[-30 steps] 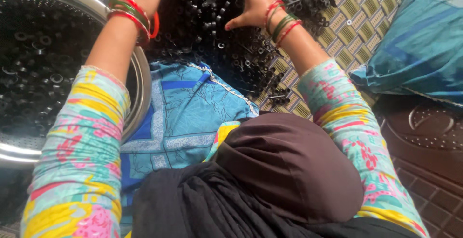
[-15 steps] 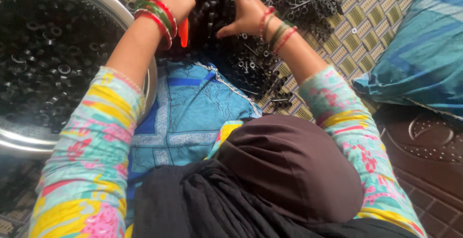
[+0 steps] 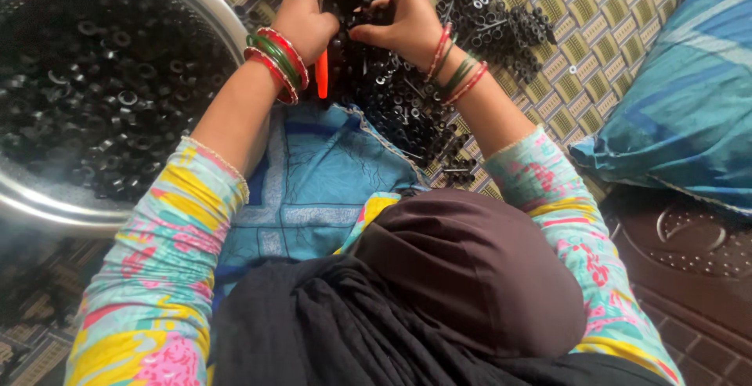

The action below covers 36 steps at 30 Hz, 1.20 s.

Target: The person sits on a patterned floor mat and uses red-handled scissors to cut small black metal rings from a metal bowl. The cut pieces are dropped onto the mat beside the bowl.

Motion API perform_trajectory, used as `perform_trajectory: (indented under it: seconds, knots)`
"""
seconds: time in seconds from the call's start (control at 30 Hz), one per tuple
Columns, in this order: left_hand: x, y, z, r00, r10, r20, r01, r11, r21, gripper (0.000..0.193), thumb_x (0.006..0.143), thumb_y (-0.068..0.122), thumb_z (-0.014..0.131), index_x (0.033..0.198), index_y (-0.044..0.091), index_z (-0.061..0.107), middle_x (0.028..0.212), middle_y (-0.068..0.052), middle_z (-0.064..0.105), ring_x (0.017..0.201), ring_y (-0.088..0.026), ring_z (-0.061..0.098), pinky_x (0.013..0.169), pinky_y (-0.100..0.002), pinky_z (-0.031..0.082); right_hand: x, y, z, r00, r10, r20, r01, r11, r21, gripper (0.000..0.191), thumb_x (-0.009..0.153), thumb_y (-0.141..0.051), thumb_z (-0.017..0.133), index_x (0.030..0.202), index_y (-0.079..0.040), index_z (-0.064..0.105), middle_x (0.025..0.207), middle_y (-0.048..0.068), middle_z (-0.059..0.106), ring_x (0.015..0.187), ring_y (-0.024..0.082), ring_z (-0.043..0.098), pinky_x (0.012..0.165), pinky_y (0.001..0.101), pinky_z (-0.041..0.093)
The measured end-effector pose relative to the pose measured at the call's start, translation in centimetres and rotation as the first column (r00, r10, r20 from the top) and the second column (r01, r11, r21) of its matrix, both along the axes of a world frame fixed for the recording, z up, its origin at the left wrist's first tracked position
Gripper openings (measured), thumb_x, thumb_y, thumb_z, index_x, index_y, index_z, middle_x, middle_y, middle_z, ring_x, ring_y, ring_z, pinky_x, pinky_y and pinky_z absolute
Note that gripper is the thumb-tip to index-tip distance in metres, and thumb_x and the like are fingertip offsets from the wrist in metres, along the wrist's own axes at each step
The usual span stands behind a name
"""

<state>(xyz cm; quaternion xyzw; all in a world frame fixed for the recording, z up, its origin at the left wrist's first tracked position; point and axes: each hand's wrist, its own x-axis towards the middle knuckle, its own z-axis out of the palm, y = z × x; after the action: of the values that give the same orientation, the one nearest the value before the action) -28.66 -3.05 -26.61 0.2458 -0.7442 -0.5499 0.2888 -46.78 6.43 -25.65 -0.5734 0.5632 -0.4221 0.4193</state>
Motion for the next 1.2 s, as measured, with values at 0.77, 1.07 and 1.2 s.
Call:
perform_trajectory:
  seconds: [0.77,1.07,1.2]
  knots:
    - [29.7,1.3,7.7,0.83,0.469,0.301,-0.507,0.86,0.059,0.1,0.077,-0.011,0.058,0.167,0.007,0.02,0.17,-0.017,0.034,0.149,-0.031,0.043,0.111,-0.033,0.047,20.8,-7.3,5.3,0.882,0.458,-0.111,-0.471,0.867,-0.161,0.091,0.096,-0.004,0.086,0.165,-0.009,0.025,0.166,0.017,0.04,0.155,0.029,0.042,0.122,0.0421,0.042]
    - [27.0,7.0,7.2,0.932,0.342,-0.117,-0.243,0.833,0.497,0.055,0.091,-0.012,0.051,0.141,0.007,0.045,0.159,-0.01,0.049,0.134,-0.025,0.056,0.103,-0.032,0.054,4.2,1.9,3.9,0.879,0.019,-0.476,-0.034,0.999,-0.024,0.091,0.085,-0.02,0.096,0.157,-0.011,0.042,0.154,0.013,0.046,0.145,0.033,0.049,0.122,0.0432,0.043]
    - [18.8,10.4,4.4,0.979,0.031,-0.199,0.075,0.859,0.506,0.065,0.079,-0.013,0.048,0.14,0.009,0.049,0.151,-0.01,0.052,0.135,-0.026,0.058,0.103,-0.034,0.051,5.0,4.6,2.1,0.793,0.039,-0.607,-0.125,0.987,-0.099,0.097,0.07,-0.02,0.095,0.153,-0.012,0.045,0.155,0.016,0.043,0.145,0.037,0.044,0.121,0.0482,0.036]
